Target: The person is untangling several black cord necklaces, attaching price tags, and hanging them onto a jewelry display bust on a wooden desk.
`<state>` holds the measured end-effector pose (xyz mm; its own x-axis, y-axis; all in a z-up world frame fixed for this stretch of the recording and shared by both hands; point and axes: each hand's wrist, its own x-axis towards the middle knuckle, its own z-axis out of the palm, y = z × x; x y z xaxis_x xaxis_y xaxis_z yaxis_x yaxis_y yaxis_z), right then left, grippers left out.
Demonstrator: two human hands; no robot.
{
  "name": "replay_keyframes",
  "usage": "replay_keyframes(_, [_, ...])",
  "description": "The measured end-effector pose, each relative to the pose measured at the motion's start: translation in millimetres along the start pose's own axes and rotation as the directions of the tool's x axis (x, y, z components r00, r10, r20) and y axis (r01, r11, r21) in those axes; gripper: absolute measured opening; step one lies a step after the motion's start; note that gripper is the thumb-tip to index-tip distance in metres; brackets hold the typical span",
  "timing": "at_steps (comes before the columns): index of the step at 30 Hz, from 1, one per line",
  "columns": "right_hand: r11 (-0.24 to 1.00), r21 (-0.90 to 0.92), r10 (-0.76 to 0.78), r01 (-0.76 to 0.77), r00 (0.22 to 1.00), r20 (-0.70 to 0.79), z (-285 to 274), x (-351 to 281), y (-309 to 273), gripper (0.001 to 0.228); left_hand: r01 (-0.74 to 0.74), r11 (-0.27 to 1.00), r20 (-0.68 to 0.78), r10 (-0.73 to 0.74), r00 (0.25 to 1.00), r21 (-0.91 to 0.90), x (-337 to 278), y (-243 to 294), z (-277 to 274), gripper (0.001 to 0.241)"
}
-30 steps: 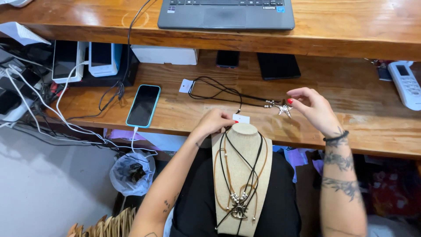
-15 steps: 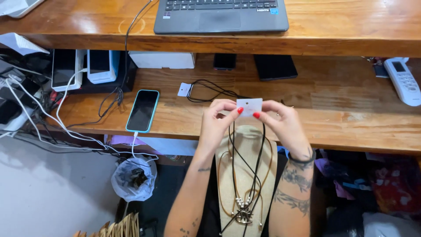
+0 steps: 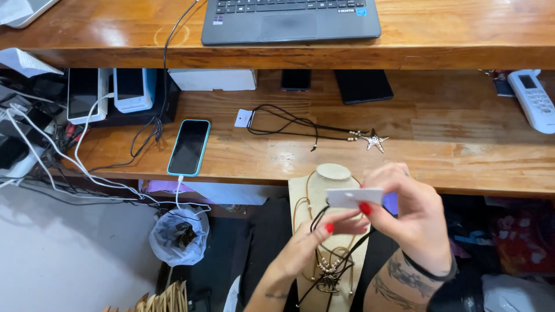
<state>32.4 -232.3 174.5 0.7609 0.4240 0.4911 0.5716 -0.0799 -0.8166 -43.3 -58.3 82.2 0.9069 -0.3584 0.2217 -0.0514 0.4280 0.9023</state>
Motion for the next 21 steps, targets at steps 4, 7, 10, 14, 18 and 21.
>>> replay_keyframes(4, [0.978, 0.193, -0.072, 0.074, 0.997, -0.017, 0, -9, -10, 0.014, -0.004, 0.98, -0.094, -0.015, 0.995, -0.198, -19, -35, 4, 0.056])
replay_keyframes(7, [0.935, 0.35, -0.026, 0.053, 0.996, -0.08, 6, -16, -15, 0.018, 0.016, 0.981, -0.01, -0.019, 1.0, -0.191, -28, -31, 12, 0.083])
replay_keyframes(10, [0.928, 0.368, -0.026, 0.061, 0.995, -0.1, 9, -14, -22, 0.017, 0.092, 0.991, 0.205, -0.071, 0.976, -0.095, -37, -33, 8, 0.082])
replay_keyframes(14, [0.944, 0.33, 0.049, 0.002, 0.988, -0.146, 4, -13, -23, 0.017, 0.176, 0.98, 0.421, -0.122, 0.899, -0.091, -51, -37, 4, 0.093])
replay_keyframes(18, [0.968, 0.222, 0.18, -0.119, 0.944, -0.277, 0, -6, -18, 0.021, 0.336, 0.894, 0.476, -0.167, 0.863, -0.297, -66, -43, 0, 0.075])
replay_keyframes(21, [0.96, 0.249, 0.204, -0.13, 0.932, -0.299, -5, 10, -11, 0.021, 0.344, 0.838, 0.454, -0.131, 0.881, -0.424, -72, -45, -5, 0.083])
